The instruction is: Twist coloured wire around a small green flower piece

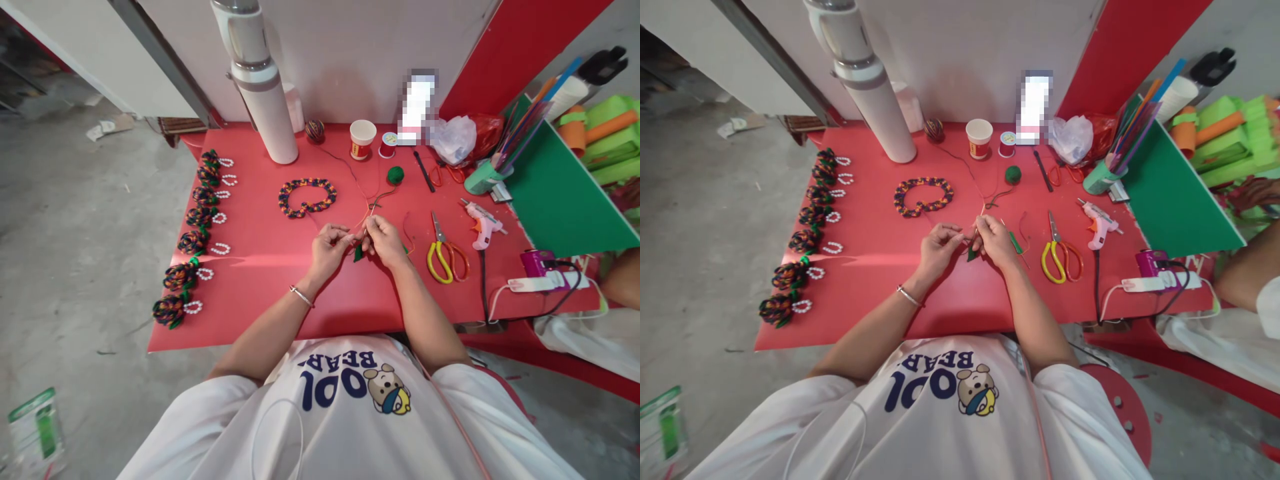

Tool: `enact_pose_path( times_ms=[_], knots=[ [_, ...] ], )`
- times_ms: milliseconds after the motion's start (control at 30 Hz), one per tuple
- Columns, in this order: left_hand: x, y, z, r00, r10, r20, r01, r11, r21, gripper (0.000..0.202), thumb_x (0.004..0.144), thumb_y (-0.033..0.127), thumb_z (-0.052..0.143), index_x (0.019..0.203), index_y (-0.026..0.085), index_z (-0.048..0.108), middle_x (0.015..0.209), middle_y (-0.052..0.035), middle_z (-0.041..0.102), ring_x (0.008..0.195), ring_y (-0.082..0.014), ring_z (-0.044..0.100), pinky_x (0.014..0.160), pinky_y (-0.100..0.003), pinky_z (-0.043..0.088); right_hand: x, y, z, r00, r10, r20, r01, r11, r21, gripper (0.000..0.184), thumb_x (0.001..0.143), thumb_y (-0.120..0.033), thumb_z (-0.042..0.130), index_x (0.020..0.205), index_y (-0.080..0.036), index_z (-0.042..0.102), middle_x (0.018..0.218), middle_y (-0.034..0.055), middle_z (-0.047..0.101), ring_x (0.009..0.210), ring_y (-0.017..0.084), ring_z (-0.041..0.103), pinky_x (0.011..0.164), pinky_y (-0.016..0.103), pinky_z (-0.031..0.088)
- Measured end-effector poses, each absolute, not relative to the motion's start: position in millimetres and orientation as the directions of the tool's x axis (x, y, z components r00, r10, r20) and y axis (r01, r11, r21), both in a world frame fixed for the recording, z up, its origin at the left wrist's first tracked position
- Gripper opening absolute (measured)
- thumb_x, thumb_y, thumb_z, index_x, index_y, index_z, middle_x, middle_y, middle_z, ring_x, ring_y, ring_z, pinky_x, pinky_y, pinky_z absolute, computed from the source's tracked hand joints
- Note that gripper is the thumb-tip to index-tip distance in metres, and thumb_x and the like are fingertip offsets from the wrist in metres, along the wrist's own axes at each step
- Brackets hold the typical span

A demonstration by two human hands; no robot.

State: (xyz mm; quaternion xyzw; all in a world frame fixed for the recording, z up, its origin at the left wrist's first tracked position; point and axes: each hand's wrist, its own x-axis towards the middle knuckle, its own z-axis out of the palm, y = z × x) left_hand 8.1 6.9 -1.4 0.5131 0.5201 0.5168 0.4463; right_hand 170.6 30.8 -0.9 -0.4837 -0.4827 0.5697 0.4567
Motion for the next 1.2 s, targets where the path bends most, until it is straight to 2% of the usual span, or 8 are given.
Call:
enact_pose_path(
  times_ms=[233,400,533,600,733,867,1067,1200],
  knots=[
    [7.7,9.2,-8.8,-0.185,0.976,0.117,0.029,-0.113,0.993,0.017,0.087,0.027,0.073,0.072,0.019,0.07,0.09,-0.0049,0.068,0.091,-0.0166,0.063,0.091,-0.031,0.051,173.2,30.4,1.5,-0.123,0.985,-0.12,0.027,-0.118,-0.993,0.049,0.088,-0.073,0.064,0.086,-0.024,0.056,0.069,-0.0036,0.066,0.049,0.013,0.068,0.034,0.017,0.044],
    [10.9,10.1,-11.0,-0.22,0.973,0.066,-0.098,-0.089,0.991,0.025,0.082,0.038,0.079,0.071,0.018,0.07,0.081,-0.0033,0.067,0.076,-0.0133,0.061,0.074,-0.026,0.051,176.1,29.8,3.9,-0.156,0.975,-0.157,-0.01,-0.161,-0.987,0.046,0.089,-0.069,0.064,0.09,-0.024,0.055,0.076,-0.0031,0.067,0.054,0.013,0.073,0.036,0.016,0.047],
    [14.8,8.3,-8.8,-0.179,0.982,-0.065,-0.243,0.02,0.97,0.035,0.078,0.048,0.083,0.073,0.016,0.07,0.066,-0.0003,0.063,0.059,-0.0106,0.056,0.058,-0.024,0.047,176.5,28.2,12.5,-0.2,0.966,-0.163,-0.082,-0.182,-0.98,0.045,0.085,-0.061,0.074,0.11,-0.026,0.06,0.075,-0.0044,0.068,0.06,0.015,0.075,0.041,0.017,0.051],
    [15.0,7.3,-8.3,-0.105,0.99,-0.097,-0.3,0.061,0.952,0.037,0.073,0.048,0.087,0.083,0.016,0.072,0.072,-0.0011,0.068,0.058,-0.0097,0.056,0.057,-0.023,0.046,177.3,27.7,17.2,-0.214,0.965,-0.152,-0.121,-0.181,-0.976,0.055,0.078,-0.055,0.083,0.12,-0.026,0.062,0.075,-0.0041,0.071,0.064,0.016,0.076,0.045,0.019,0.054],
    [12.3,6.9,-10.9,0.065,0.995,-0.077,-0.2,0.089,0.976,0.055,0.057,0.035,0.098,0.104,0.016,0.076,0.087,-0.0033,0.074,0.052,-0.0054,0.047,0.05,-0.022,0.039,180.3,29.4,20.6,-0.156,0.973,-0.172,-0.239,-0.206,-0.949,0.049,0.067,-0.051,0.092,0.102,-0.023,0.073,0.076,-0.0018,0.074,0.064,0.013,0.073,0.047,0.018,0.054],
    [11.0,8.1,-14.0,0.112,0.992,-0.065,-0.074,0.074,0.995,0.042,0.069,0.039,0.091,0.101,0.014,0.08,0.081,-0.0055,0.075,0.058,-0.0101,0.054,0.054,-0.024,0.041,183.9,32.0,18.9,-0.143,0.964,-0.225,-0.336,-0.261,-0.905,0.044,0.059,-0.051,0.096,0.087,-0.022,0.076,0.078,-0.0008,0.077,0.062,0.011,0.071,0.045,0.016,0.051],
    [12.7,5.9,-8.6,0.136,0.988,-0.078,-0.08,0.09,0.993,0.033,0.075,0.044,0.083,0.088,0.014,0.079,0.072,-0.0046,0.074,0.054,-0.0103,0.053,0.05,-0.023,0.038,185.5,32.4,15.5,-0.171,0.954,-0.247,-0.344,-0.293,-0.892,0.048,0.056,-0.042,0.098,0.096,-0.024,0.079,0.09,0.0015,0.08,0.077,0.014,0.077,0.05,0.016,0.053],
    [12.9,4.0,-3.8,0.161,0.969,-0.187,-0.198,0.217,0.956,0.038,0.073,0.044,0.082,0.093,0.013,0.075,0.063,-0.0019,0.07,0.041,-0.007,0.043,0.041,-0.022,0.03,181.4,32.5,9.6,-0.043,0.985,-0.168,-0.187,-0.173,-0.967,0.043,0.066,-0.045,0.091,0.101,-0.023,0.08,0.086,0.0029,0.08,0.075,0.017,0.076,0.051,0.021,0.054]
  ],
)
